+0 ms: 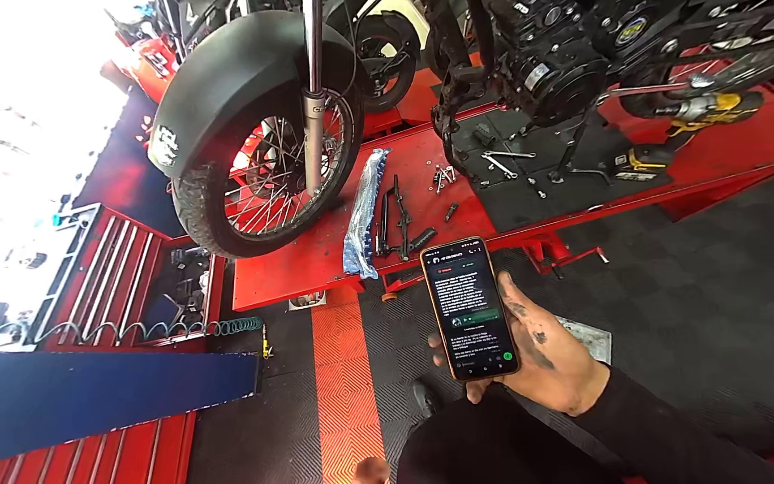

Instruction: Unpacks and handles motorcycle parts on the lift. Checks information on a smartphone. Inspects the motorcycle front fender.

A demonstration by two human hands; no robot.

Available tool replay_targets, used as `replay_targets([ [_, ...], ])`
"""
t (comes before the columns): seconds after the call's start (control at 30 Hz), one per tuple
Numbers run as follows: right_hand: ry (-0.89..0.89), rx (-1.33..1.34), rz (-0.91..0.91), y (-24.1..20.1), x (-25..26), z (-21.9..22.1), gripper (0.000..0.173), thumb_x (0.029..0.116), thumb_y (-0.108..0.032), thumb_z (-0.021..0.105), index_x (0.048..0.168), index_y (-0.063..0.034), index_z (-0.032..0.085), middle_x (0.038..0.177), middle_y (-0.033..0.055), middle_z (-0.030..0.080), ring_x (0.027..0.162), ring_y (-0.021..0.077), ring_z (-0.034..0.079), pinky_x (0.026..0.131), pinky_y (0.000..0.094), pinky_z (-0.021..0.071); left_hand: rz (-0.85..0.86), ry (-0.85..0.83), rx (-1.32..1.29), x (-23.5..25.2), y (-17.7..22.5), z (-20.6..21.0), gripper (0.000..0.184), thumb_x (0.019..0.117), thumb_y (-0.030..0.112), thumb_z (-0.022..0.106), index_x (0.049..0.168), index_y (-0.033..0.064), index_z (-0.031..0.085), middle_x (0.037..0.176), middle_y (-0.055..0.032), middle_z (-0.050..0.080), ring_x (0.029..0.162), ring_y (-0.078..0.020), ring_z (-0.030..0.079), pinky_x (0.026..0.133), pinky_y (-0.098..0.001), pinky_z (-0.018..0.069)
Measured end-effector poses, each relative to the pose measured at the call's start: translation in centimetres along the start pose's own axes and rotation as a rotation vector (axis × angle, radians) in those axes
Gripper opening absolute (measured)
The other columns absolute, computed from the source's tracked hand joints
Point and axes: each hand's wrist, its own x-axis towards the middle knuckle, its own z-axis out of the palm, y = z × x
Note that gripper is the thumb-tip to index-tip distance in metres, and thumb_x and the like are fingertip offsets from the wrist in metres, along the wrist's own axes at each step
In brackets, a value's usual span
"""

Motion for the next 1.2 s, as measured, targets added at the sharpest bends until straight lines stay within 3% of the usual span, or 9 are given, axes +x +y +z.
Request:
replay_targets([
  [0.3,0.039,0.001,-0.002,0.1,0.0,0.0,0.081,0.0958,-0.08,0.027,0.145,-0.02,0.053,0.135,0.0301,0.058,0.117,0.047,0.064,0.082,0.059,0.06,-0.002,-0.005,0.017,-0.2,-0.1,-0.5,0.042,0.1081,0.027,0.053,0.133,-0.0067,0.059,0.111,-0.0244,0.072,0.097,-0.0355,0.072,0.09,-0.0537,0.057],
  [1.2,-0.001,0.0,0.008,0.4,0.7,0.5,0.079,0.0968,-0.078,0.029,0.145,-0.0205,0.053,0.134,0.0298,0.058,0.116,0.0467,0.064,0.083,0.0588,0.0599,-0.004,-0.006,0.058,0.5,0.2,-1.3,0.04,0.1086,0.027,0.052,0.133,-0.0036,0.059,0.11,-0.0216,0.073,0.094,-0.0331,0.072,0.085,-0.0518,0.0575],
])
